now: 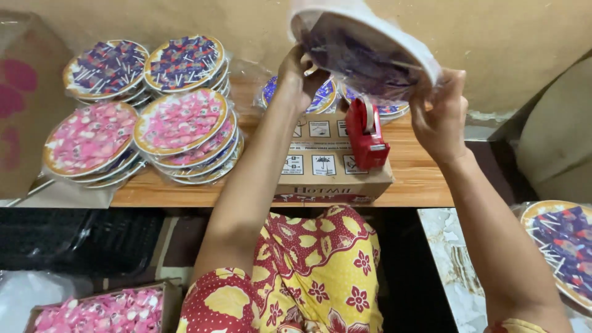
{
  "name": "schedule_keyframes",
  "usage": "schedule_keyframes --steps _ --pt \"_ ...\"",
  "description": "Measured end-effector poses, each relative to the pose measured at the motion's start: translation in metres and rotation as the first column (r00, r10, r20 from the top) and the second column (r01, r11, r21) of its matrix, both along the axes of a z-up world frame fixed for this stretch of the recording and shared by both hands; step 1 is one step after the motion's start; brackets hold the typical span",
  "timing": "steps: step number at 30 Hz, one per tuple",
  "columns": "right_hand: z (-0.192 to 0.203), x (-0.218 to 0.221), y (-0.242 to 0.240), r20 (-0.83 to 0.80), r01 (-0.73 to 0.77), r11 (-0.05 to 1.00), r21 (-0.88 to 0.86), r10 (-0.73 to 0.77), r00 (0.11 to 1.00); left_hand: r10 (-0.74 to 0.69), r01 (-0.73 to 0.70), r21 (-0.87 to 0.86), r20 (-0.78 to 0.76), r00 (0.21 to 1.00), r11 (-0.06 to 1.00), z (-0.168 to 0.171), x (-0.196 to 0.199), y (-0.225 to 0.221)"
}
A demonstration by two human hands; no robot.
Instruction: The person wraps a plate of lollipops in plastic film and seals it with a tape dispenser. They then place the wrapped plate onto a stack and repeat the process with another plate.
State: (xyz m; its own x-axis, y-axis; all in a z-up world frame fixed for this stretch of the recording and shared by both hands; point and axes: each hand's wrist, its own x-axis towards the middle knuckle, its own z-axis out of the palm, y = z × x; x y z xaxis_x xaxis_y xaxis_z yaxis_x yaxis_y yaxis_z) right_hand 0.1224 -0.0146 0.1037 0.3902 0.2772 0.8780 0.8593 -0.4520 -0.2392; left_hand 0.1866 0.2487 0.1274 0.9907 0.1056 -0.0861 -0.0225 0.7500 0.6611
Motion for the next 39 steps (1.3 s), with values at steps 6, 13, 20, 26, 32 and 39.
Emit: schedule_keyframes --steps 6,13,20,26,32,39 --pt "-0.017 -0.034 0.023 0.168 0.050 0.978 -0.203 -0.015 0.986 -0.095 0.100 -0.082 0.057 0.994 0.992 0.005 -0.066 0.045" --pt "-0.065 -0.057 0.076 0.414 0.218 0.880 -0.423 -0.026 0.910 0.067 -0.057 0.074 -0.145 0.987 0.996 -0.054 -0.078 0.099" --pt "-0.125 -0.065 0.108 0.394 0.188 0.775 -0.603 0.084 0.915 0.125 -0.058 0.363 -0.163 0.979 0.930 -0.186 -0.033 0.150" --pt "-0.129 -0.078 0.128 0.497 0.312 0.795 -0.520 -0.016 0.868 0.281 -0.214 0.469 -0.077 0.957 0.857 -0.222 -0.045 0.137" --pt "-0.132 -0.086 0.135 0.368 0.122 0.815 -0.567 0.118 0.922 0.508 -0.422 0.654 0.065 0.859 0.628 -0.187 -0.139 0.080" --pt "-0.106 -0.119 0.109 0.282 -0.133 0.917 -0.376 0.250 0.926 0.468 -0.417 0.832 0.222 0.855 0.367 -0.219 -0.053 0.113"
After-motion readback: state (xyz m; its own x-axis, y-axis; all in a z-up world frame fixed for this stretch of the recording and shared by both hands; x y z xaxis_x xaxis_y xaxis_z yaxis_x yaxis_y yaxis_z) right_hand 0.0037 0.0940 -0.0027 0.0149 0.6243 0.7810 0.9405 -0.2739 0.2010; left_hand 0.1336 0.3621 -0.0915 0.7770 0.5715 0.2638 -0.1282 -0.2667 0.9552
